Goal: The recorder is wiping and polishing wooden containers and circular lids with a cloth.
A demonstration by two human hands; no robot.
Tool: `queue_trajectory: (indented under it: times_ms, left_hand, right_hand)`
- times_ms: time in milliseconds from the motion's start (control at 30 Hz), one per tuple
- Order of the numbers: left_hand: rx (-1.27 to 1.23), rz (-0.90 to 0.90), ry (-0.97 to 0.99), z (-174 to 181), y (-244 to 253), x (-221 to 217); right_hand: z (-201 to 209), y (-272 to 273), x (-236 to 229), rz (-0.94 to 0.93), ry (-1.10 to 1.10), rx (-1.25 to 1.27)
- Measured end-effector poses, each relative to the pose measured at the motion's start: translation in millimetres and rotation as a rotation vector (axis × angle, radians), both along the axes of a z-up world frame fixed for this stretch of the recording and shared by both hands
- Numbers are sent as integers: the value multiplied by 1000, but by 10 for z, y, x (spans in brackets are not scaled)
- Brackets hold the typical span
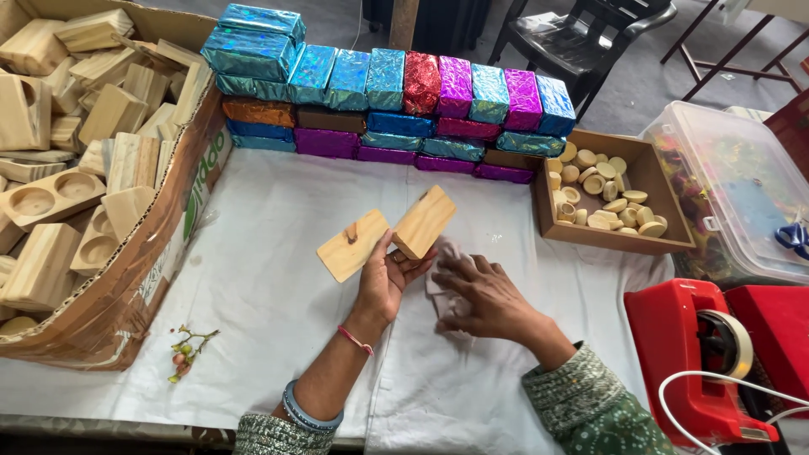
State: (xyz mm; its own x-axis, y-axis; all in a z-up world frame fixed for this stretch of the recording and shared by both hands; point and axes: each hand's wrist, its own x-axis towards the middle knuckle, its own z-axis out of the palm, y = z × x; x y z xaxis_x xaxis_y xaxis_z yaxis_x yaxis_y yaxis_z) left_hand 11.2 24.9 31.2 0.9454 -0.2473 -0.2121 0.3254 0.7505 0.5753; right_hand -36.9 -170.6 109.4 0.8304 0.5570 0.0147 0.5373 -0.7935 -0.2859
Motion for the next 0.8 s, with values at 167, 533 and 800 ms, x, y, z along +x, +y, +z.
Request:
queue_trajectory:
  times_ms: [167, 533, 800]
  left_hand:
    - [-29, -21, -18, 28, 70, 8]
    - [2, -111, 20, -135, -248, -133]
    - [-54, -7, -89, -442, -281, -39]
  right_hand:
    - [-298, -295, 104, 105, -18, 159]
    - [-631, -255, 207, -425, -83, 1089]
    - [-578, 128, -159, -265, -157, 793]
